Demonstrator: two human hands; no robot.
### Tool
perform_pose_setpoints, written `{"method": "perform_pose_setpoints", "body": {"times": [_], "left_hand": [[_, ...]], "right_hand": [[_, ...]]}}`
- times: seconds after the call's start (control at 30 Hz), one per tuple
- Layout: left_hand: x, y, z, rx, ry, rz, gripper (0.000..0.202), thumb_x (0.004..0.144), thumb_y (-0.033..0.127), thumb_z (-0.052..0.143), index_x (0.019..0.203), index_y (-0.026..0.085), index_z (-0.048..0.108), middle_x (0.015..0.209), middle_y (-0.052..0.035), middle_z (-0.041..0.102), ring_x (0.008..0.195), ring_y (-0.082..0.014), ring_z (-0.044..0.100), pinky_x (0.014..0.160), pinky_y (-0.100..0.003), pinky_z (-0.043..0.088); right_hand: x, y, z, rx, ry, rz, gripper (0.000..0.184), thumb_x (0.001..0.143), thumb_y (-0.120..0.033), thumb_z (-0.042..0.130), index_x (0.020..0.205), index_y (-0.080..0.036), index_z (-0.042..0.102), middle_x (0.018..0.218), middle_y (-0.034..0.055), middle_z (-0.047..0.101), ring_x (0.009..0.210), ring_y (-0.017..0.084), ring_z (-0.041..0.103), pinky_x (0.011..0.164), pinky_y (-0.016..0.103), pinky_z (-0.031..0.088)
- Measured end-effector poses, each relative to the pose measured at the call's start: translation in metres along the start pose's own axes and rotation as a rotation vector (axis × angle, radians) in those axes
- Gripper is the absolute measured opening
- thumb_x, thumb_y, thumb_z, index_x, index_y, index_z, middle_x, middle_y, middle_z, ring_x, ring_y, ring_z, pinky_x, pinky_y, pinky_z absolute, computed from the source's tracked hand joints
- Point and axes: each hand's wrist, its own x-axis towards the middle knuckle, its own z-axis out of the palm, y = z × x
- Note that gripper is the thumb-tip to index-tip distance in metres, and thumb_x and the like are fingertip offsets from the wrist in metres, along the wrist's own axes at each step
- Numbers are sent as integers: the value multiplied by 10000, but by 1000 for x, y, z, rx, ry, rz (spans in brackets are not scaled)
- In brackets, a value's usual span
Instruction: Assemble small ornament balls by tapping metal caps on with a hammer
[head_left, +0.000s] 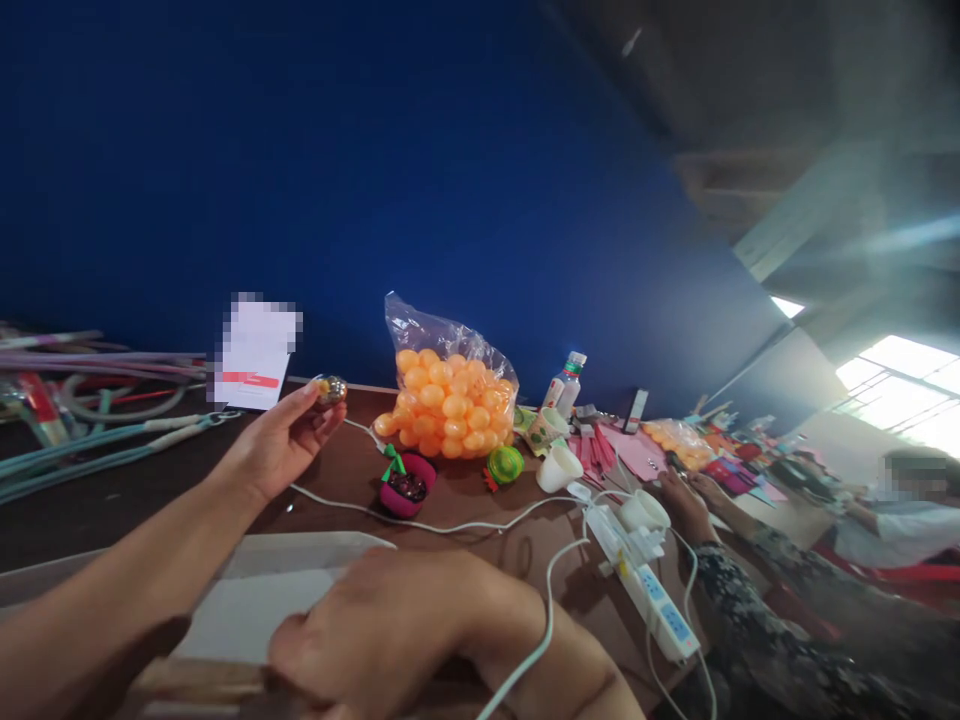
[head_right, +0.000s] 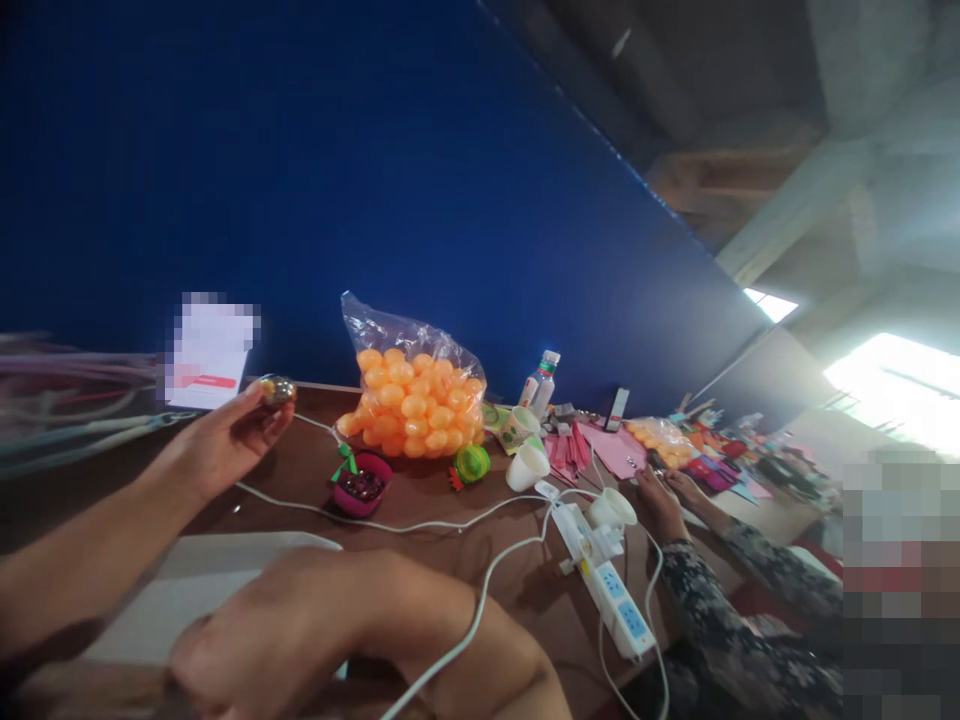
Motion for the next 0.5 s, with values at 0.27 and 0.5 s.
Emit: {"method": "perform_pose_setpoints", "body": {"times": [0.27,0.5], "left_hand": [[7,-3,-12,65,-45,41,101,834,28,642,801,94,711,742,-57,756,650,-136,718,665,-230,624],[7,-5,-12,129,-46,60,128,733,59,758,846,115,739,805,-41,777,686,-142,731,654,-218,617]], "right_hand": [[-19,23,-61,332,407,260,227,938,-312,471,1074,-187,603,748,2,664,599,130,596,545,229,443],[4,48,-41,537,604,384,200,951,-291,466,1038,-165,596,690,-7,636,601,118,606,588,225,471]]}}
